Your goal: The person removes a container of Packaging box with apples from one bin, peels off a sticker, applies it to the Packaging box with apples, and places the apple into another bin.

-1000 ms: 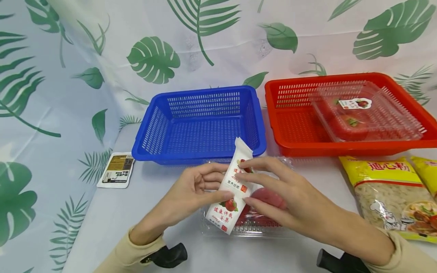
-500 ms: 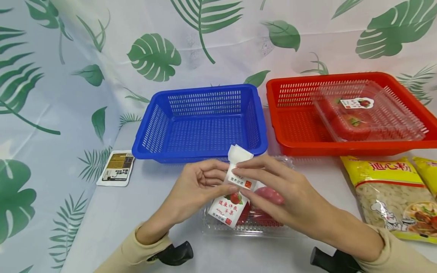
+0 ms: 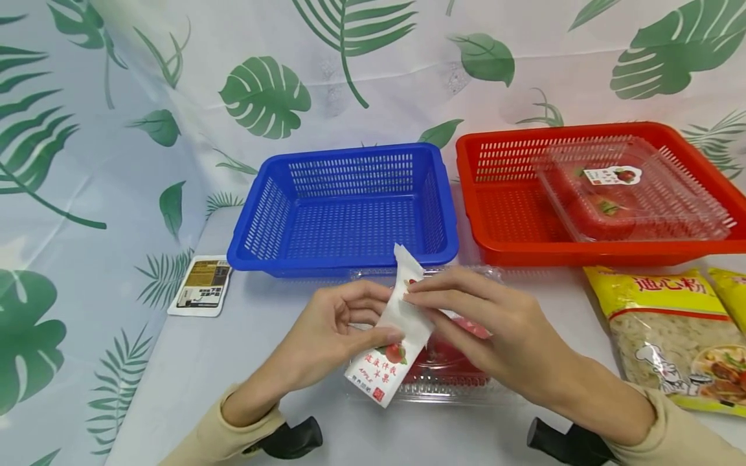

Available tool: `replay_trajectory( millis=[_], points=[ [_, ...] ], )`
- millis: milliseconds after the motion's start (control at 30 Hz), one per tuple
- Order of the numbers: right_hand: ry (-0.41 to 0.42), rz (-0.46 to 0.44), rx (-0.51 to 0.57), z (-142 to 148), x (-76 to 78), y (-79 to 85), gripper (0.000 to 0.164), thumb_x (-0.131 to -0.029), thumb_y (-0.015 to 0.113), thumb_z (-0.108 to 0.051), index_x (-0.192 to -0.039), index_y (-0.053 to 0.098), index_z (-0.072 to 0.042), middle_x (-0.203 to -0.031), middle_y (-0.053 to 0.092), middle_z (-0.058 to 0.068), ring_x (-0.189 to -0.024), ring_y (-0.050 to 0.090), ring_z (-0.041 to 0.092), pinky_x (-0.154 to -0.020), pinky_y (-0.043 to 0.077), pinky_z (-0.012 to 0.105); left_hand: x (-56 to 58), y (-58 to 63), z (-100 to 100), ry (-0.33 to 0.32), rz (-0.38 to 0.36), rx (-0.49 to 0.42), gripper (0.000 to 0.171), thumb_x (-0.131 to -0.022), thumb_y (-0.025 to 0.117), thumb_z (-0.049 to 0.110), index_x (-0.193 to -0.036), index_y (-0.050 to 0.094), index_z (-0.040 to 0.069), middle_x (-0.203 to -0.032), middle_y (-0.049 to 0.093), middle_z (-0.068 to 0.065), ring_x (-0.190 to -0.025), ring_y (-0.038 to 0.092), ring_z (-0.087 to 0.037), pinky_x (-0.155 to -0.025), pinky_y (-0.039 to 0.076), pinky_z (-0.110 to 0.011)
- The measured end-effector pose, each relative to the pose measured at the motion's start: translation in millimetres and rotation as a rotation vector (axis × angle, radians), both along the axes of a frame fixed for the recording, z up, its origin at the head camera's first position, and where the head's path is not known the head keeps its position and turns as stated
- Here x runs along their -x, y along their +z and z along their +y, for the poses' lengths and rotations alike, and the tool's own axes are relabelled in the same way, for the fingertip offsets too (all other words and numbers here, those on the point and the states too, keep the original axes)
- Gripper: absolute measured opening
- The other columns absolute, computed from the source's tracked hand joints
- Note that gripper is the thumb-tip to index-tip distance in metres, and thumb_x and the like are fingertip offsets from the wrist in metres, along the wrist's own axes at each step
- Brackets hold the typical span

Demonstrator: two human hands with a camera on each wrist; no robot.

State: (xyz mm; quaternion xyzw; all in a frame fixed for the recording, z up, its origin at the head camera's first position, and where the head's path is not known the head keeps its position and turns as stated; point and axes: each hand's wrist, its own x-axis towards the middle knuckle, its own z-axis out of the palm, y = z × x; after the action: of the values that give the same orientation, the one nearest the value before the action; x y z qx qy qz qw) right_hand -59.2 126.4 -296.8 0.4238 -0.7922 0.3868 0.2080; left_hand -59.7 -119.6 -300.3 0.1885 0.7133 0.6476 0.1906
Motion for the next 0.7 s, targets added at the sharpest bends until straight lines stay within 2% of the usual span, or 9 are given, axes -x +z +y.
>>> replay_trajectory(
  millis=[167, 300, 467, 600, 700],
  points=[
    [-0.06, -0.014, 0.041, 6, 0.3, 4.0, 0.048, -0.109, 0.05, -0.046, -0.116, 0.079, -0.008, -0.113, 0.077, 0.001, -0.106, 0.074, 0.02, -0.097, 0.051, 0.016, -4.0, -1.0, -16, -0.064, -0.035, 0.002, 0.045, -0.095, 0.073, -0.003, -0.138, 0.059, -0.004, -0.119, 0.071, -0.019, -0.09, 0.074, -0.022, -0.072, 0.064, -0.033],
    [-0.073, -0.028, 0.088, 11, -0.2, 5.6, 0.043, -0.108, 0.055, -0.042, -0.115, 0.08, -0.008, -0.111, 0.078, 0.002, -0.107, 0.074, 0.017, -0.097, 0.052, 0.017, -6.7, -0.5, -40, -0.079, -0.019, 0.018, 0.051, -0.095, 0.071, -0.005, -0.143, 0.053, -0.005, -0.125, 0.064, -0.025, -0.094, 0.075, -0.024, -0.069, 0.065, -0.039],
    [-0.071, -0.043, 0.104, 14, -0.1, 4.0, 0.04, -0.107, 0.057, -0.041, -0.115, 0.08, -0.009, -0.111, 0.079, 0.003, -0.108, 0.074, 0.015, -0.099, 0.051, 0.017, -6.7, -3.3, -81, -0.075, 0.03, -0.001, 0.06, -0.093, 0.07, -0.011, -0.148, 0.047, -0.004, -0.128, 0.06, -0.026, -0.107, 0.073, -0.027, -0.073, 0.064, -0.044],
    [-0.074, -0.055, 0.106, 17, -0.3, 1.0, 0.039, -0.106, 0.058, -0.041, -0.115, 0.08, -0.009, -0.11, 0.079, 0.003, -0.11, 0.073, 0.012, -0.099, 0.051, 0.016, -6.0, -10.6, -121, -0.089, 0.067, 0.029, 0.063, -0.094, 0.068, -0.012, -0.151, 0.049, 0.005, -0.13, 0.063, -0.018, -0.114, 0.071, -0.026, -0.076, 0.064, -0.044],
    [-0.072, -0.051, 0.111, 20, -0.1, -1.8, 0.038, -0.105, 0.059, -0.039, -0.115, 0.079, -0.009, -0.109, 0.079, 0.004, -0.111, 0.072, 0.01, -0.099, 0.05, 0.015, -4.5, -20.0, -150, -0.115, 0.044, 0.073, 0.063, -0.095, 0.067, -0.011, -0.152, 0.047, 0.008, -0.13, 0.065, -0.013, -0.115, 0.07, -0.024, -0.079, 0.064, -0.041]
  ],
)
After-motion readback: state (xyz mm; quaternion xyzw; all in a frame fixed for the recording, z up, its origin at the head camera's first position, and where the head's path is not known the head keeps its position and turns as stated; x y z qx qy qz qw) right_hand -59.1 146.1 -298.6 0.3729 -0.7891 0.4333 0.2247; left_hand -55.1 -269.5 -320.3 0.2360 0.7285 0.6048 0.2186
